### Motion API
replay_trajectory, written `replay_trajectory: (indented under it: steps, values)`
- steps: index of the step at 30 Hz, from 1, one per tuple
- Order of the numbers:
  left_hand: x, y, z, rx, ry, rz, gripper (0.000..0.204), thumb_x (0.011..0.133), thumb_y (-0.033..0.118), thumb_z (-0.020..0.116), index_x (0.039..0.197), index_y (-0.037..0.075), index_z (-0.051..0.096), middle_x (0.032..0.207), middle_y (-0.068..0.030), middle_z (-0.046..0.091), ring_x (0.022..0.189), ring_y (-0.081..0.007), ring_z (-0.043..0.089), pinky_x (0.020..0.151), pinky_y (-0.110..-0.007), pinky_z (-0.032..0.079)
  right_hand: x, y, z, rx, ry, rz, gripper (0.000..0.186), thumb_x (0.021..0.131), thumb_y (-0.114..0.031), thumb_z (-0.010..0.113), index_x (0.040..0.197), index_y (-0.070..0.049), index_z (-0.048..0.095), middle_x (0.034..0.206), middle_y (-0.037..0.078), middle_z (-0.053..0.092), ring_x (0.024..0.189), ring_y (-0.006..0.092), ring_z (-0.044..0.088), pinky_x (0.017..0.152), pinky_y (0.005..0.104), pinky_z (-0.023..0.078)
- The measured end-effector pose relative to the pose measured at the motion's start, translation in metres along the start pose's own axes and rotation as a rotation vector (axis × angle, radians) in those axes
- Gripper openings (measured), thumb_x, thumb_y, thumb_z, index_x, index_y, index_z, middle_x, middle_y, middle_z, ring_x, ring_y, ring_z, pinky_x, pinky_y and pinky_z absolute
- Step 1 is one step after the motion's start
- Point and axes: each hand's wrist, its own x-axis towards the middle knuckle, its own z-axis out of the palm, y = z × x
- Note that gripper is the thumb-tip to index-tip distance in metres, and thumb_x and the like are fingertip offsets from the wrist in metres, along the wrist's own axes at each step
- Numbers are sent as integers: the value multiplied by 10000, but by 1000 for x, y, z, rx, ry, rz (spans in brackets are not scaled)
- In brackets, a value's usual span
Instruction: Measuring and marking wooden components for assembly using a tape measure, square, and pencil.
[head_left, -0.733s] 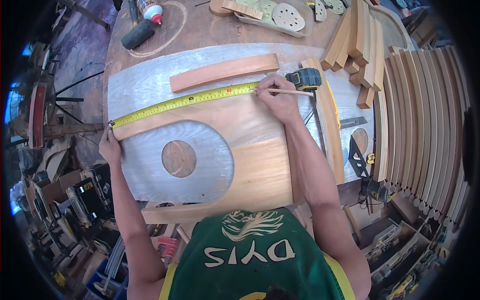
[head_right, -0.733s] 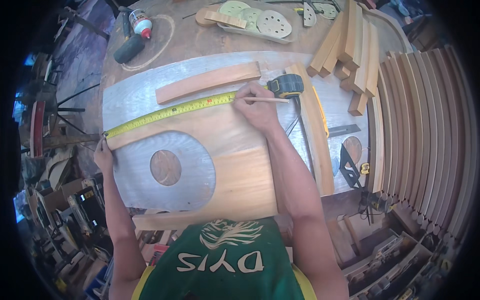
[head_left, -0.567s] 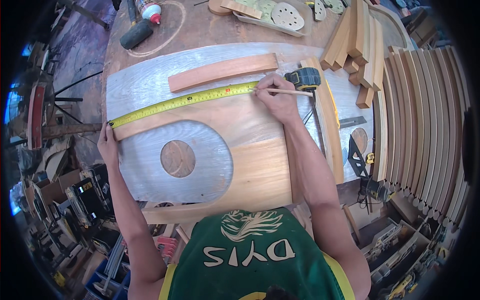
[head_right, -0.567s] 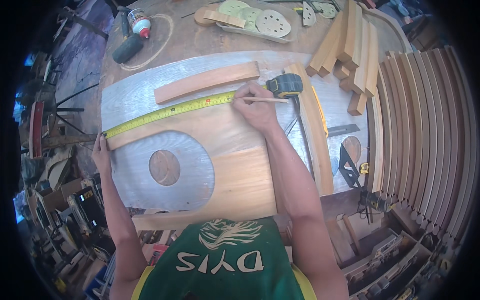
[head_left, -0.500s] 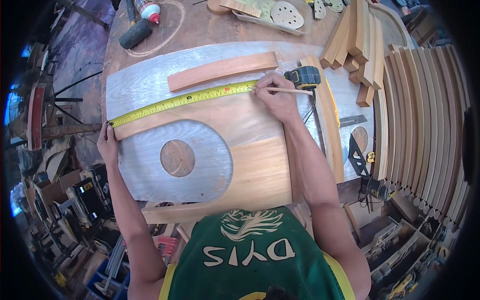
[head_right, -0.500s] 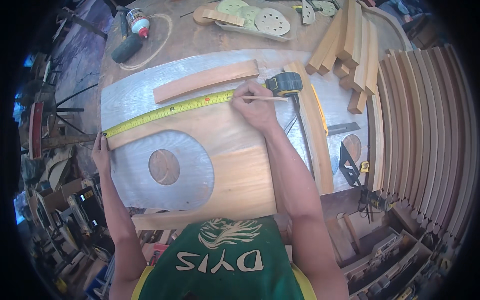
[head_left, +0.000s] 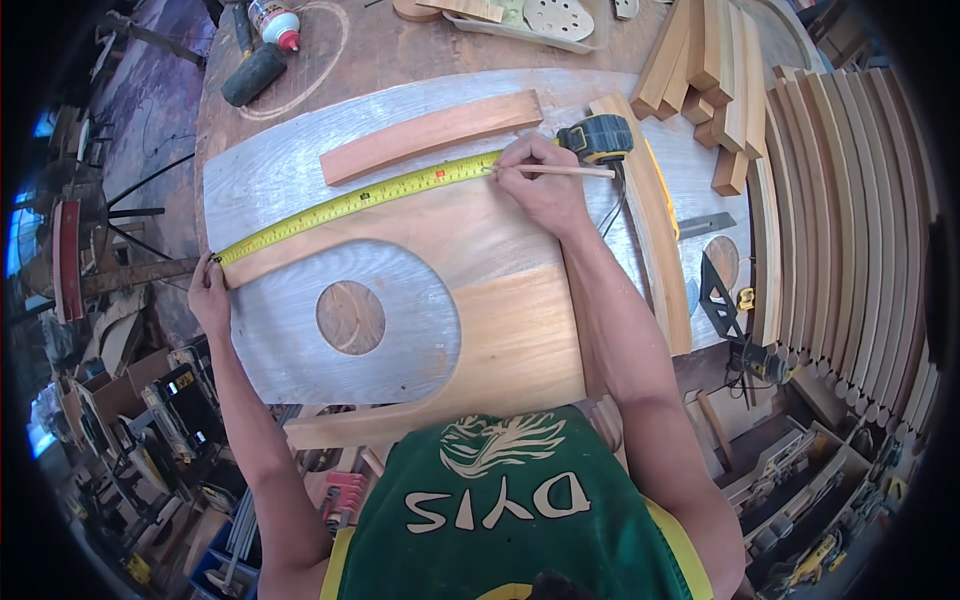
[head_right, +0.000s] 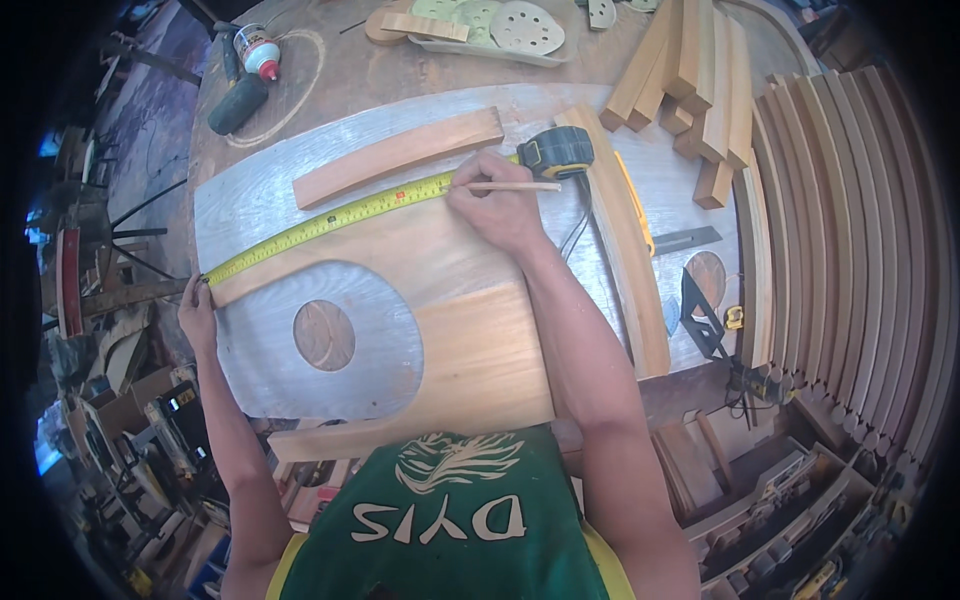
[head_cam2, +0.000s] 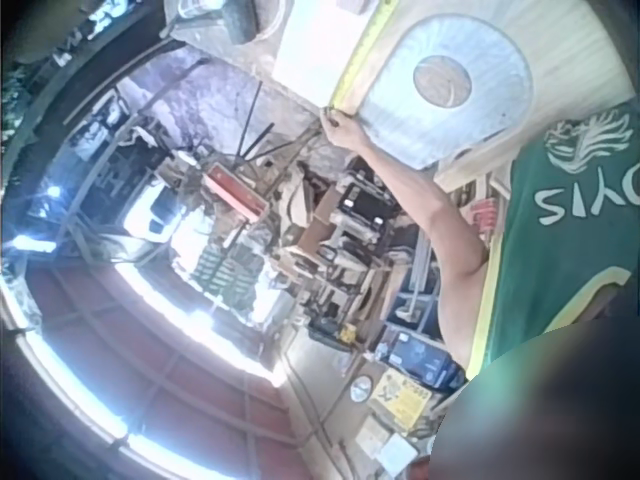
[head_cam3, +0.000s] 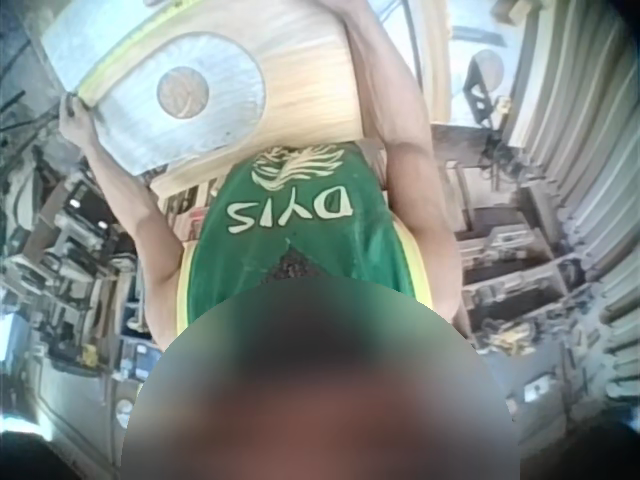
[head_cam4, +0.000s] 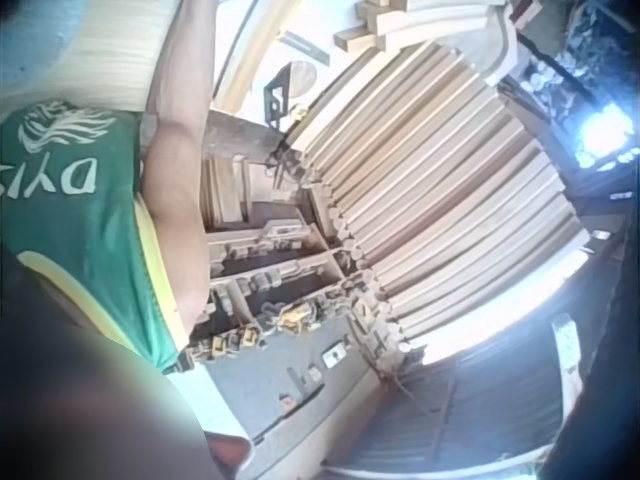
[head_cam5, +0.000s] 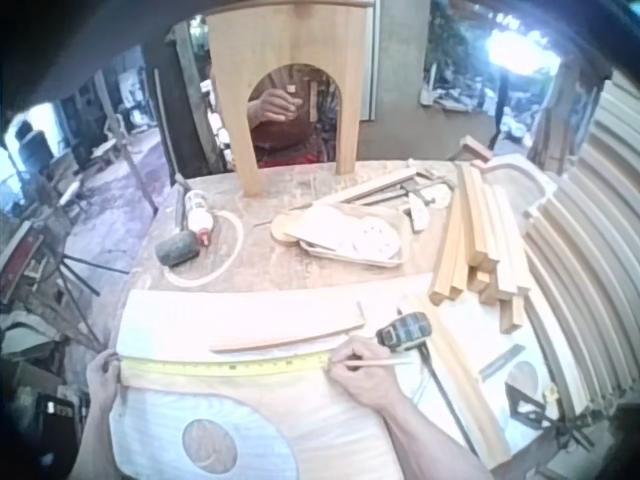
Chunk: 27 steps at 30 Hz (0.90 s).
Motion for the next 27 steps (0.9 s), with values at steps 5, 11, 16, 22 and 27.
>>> replay_trajectory:
  steps: [5,11,16,22,27]
  values:
    - [-4,40,4,239,85,7,418,1016,144,682,1397,-25,660,1225,-168,765,1042,-254,740,945,-374,565,-1,2,1,-14,5,-17,73,792,-53,769,814,-15,710,830,72,700,753,157,666,703,306,533]
    - [-54,174,110,8,17,652,399,897,72,787,1288,35,718,1286,-191,713,1216,-369,665,1059,-442,515,-2,5,2,36,17,15,67,785,-41,758,800,-20,696,814,55,705,744,165,666,706,317,540]
    - [-90,283,211,-105,-405,860,282,953,174,744,1215,71,765,1166,-143,718,1152,-354,631,1030,-456,498,-6,1,-1,-58,16,-38,56,804,11,733,844,3,695,853,72,729,796,121,665,741,285,540]
    - [-93,304,232,-137,-387,825,159,937,173,758,1067,97,808,1007,-90,703,1018,-322,624,926,-453,511,-7,-2,-1,-48,22,-34,72,807,0,751,855,-3,697,850,60,717,754,114,642,701,275,524]
    - [-95,299,236,-167,-359,863,95,918,168,774,985,105,799,981,-68,708,979,-307,621,886,-447,514,-16,-2,4,-151,77,-128,84,822,-14,771,857,-11,695,841,62,722,747,113,650,681,270,526]
